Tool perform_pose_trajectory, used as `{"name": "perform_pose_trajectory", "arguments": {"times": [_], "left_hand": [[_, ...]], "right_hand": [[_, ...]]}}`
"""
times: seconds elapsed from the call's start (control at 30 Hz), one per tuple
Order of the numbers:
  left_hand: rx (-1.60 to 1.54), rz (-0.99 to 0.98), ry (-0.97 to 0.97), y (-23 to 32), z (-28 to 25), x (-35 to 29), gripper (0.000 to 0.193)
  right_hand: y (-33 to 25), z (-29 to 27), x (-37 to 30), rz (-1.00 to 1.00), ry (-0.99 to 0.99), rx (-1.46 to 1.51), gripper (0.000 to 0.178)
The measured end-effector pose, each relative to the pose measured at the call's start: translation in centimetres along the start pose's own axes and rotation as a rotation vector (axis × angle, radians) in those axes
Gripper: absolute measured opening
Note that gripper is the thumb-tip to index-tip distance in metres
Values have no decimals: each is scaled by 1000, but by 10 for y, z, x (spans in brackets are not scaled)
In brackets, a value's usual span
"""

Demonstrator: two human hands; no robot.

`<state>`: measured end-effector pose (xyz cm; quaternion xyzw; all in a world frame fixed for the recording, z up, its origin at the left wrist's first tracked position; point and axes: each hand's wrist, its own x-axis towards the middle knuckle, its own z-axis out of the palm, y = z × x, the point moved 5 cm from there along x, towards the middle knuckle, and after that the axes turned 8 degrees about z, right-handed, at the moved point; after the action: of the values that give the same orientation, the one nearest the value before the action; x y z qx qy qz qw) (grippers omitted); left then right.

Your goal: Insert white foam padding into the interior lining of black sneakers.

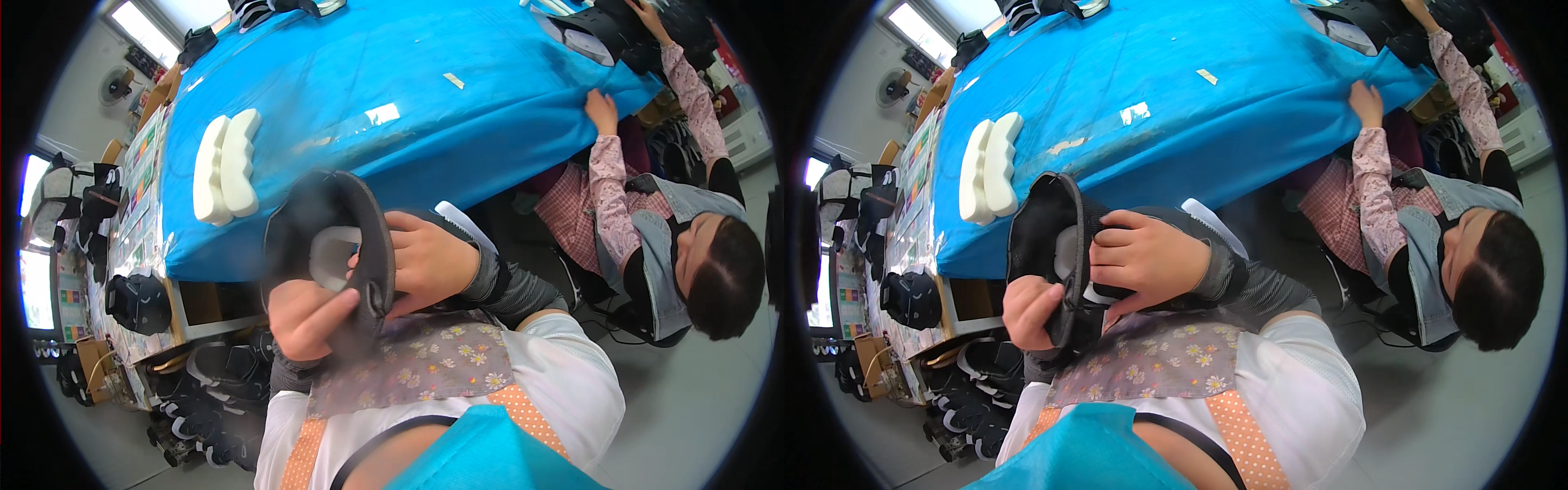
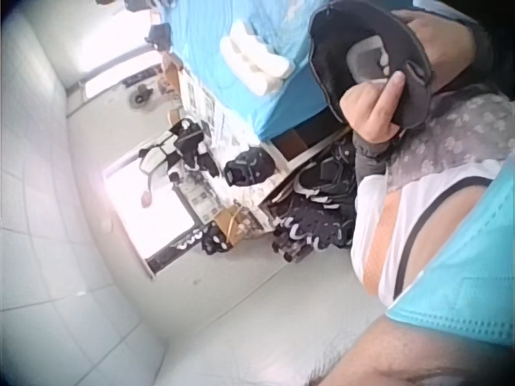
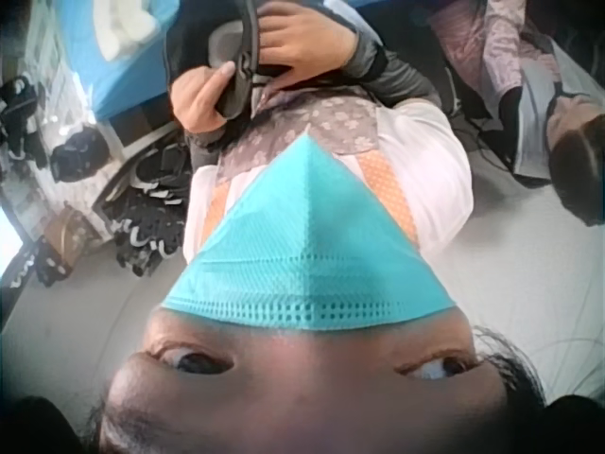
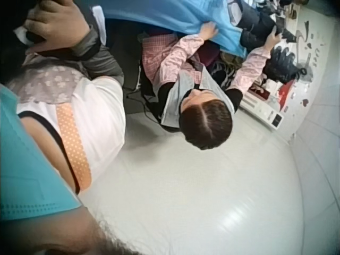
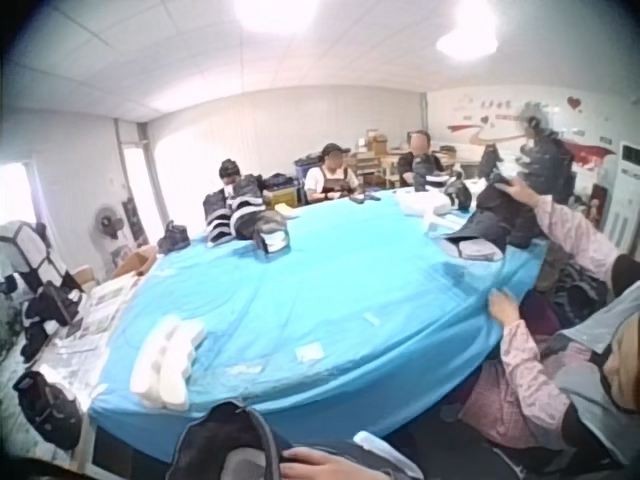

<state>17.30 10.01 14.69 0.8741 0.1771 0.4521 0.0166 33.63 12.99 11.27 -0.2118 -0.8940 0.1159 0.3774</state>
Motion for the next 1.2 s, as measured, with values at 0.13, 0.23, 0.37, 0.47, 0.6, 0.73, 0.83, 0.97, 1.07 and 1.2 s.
{"name": "perform_pose_trajectory", "arguments": {"times": [0.13,0.23,0.37,0.47,0.6,0.73,0.83,0.97,1.07,1.2], "left_hand": [[12,-72,61,3,-7,-13,32],[151,-259,121,-2,-12,-21,29],[169,-459,316,-12,-16,-29,35],[163,-293,175,-4,-7,-18,44],[-59,-103,36,11,13,3,53],[-130,-13,-105,29,17,19,58],[-147,-7,-155,33,13,18,55],[-70,182,-145,35,-13,16,57],[-186,-174,-421,19,-20,12,79],[7,-306,-312,14,-25,10,70]], "right_hand": [[-10,2,-13,134,178,-90,39],[-17,6,-27,102,127,-56,35],[-15,16,-34,348,-249,-140,37],[-10,17,-54,651,-473,-147,39],[-21,28,-58,500,-255,29,42],[-35,32,-29,393,51,-25,19],[-43,37,-35,400,165,63,14],[-36,38,-53,505,171,-56,30],[-43,20,-60,427,39,-182,42],[-34,14,-61,340,38,-222,37]]}}
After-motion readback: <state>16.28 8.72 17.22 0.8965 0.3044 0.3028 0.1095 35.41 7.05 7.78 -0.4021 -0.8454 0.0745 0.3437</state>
